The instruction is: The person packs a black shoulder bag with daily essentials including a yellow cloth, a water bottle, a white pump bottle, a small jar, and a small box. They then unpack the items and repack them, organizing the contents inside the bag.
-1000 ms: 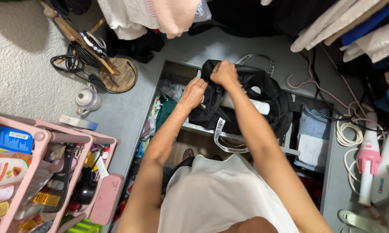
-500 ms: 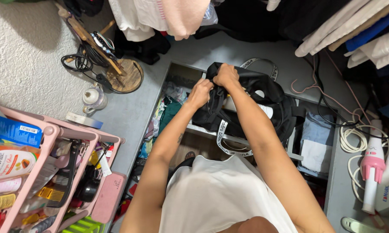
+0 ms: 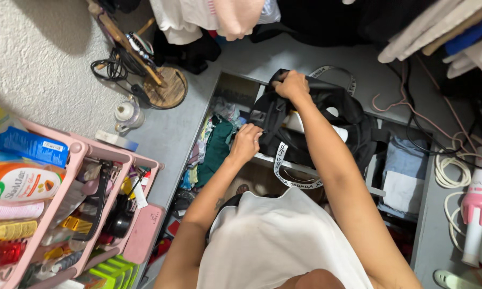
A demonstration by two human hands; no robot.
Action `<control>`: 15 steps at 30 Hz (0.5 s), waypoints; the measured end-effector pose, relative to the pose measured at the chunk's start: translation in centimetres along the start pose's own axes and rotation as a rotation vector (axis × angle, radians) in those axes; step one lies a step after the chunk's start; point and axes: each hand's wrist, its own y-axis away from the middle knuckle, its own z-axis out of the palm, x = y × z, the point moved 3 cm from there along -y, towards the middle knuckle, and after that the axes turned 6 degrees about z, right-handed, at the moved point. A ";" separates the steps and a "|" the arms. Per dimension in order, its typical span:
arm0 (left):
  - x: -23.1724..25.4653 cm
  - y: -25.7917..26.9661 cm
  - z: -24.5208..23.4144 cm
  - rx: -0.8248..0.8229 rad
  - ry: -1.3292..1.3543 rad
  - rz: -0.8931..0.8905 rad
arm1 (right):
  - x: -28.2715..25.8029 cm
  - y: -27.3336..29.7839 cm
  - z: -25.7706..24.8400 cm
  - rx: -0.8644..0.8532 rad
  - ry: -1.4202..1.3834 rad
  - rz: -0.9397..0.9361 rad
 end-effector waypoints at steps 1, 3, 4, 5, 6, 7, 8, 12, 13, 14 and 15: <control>0.5 -0.4 -0.2 0.020 0.002 0.001 | 0.0 0.4 -0.6 0.006 -0.070 -0.097; 1.8 -1.4 -0.2 0.059 0.020 0.044 | 0.5 1.3 -1.6 0.016 -0.210 -0.289; 2.6 -2.4 0.4 0.080 0.038 0.086 | 1.3 1.2 -2.0 -0.076 -0.334 -0.205; 3.3 -3.4 1.1 0.101 0.057 0.128 | 2.2 1.0 -2.6 -0.168 -0.458 -0.120; 4.0 -4.5 2.1 0.056 0.051 0.180 | 3.3 0.8 -2.9 -0.257 -0.582 -0.034; 4.6 -5.5 3.3 0.012 0.045 0.232 | 4.7 0.9 -3.6 -0.159 -0.555 -0.117; 4.9 -6.6 4.4 -0.030 0.038 0.287 | 6.7 1.1 -4.8 -0.057 -0.525 -0.202; 3.7 -10.2 7.7 -0.121 -0.283 0.195 | 16.1 2.4 -9.2 0.469 -0.152 -0.312; 2.8 -10.7 8.1 -0.158 -0.375 0.124 | 17.9 3.1 -9.7 0.614 -0.014 -0.330; 2.0 -11.0 8.4 -0.196 -0.467 0.055 | 19.7 3.2 -9.5 0.553 0.132 -0.141; 1.5 -11.1 8.7 -0.192 -0.506 0.032 | 21.6 3.7 -9.3 0.485 0.274 0.049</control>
